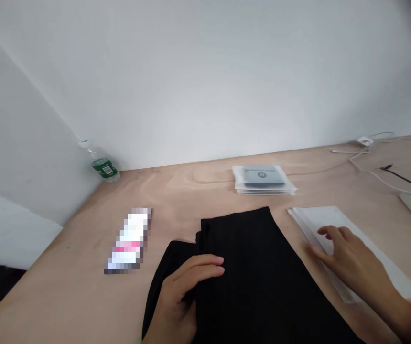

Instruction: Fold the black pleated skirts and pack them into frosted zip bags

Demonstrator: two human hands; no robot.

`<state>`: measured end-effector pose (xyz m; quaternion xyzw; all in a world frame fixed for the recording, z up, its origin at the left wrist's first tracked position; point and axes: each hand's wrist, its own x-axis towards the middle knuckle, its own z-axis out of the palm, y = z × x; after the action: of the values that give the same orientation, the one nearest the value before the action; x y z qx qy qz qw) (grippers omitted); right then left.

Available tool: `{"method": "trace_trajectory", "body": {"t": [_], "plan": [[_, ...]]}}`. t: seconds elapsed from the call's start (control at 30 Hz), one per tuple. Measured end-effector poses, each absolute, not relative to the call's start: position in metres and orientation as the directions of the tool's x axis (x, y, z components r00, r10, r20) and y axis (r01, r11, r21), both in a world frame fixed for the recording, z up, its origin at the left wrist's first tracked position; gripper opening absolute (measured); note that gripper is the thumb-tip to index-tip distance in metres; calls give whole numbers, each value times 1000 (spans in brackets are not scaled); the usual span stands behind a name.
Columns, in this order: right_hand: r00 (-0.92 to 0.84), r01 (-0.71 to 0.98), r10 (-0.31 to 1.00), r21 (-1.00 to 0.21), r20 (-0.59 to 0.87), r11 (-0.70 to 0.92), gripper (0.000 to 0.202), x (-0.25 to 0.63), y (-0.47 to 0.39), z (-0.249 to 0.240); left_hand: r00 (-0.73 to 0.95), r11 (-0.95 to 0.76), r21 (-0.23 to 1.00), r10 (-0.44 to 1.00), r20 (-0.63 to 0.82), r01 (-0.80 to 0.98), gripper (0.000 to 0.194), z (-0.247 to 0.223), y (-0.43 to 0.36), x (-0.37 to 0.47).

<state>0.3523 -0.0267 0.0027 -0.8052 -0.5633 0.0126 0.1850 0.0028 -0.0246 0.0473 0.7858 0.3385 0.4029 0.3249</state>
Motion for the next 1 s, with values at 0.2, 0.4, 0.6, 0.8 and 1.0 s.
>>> {"method": "trace_trajectory", "body": {"t": [0.2,0.4,0.6,0.8,1.0], "plan": [[81,191,956,-937,-283,-293,46,252,-62,41,636,-780,568,583,506,262,45,56,-23,27],[-37,-270,883,-846,-467,-459,55,210,-74,45,566,-844,476,524,636,247,42,49,-29,48],[-116,-444,879,-768,-462,-462,52,208,-67,59,361,-675,706,726,585,213,41,56,-39,47],[194,-438,805,-784,-560,-440,45,214,-70,33,137,-374,895,927,350,241,56,60,-52,64],[96,-577,771,-667,-629,-472,49,212,-65,58,-115,77,980,988,-99,-184,19,59,-55,62]]}}
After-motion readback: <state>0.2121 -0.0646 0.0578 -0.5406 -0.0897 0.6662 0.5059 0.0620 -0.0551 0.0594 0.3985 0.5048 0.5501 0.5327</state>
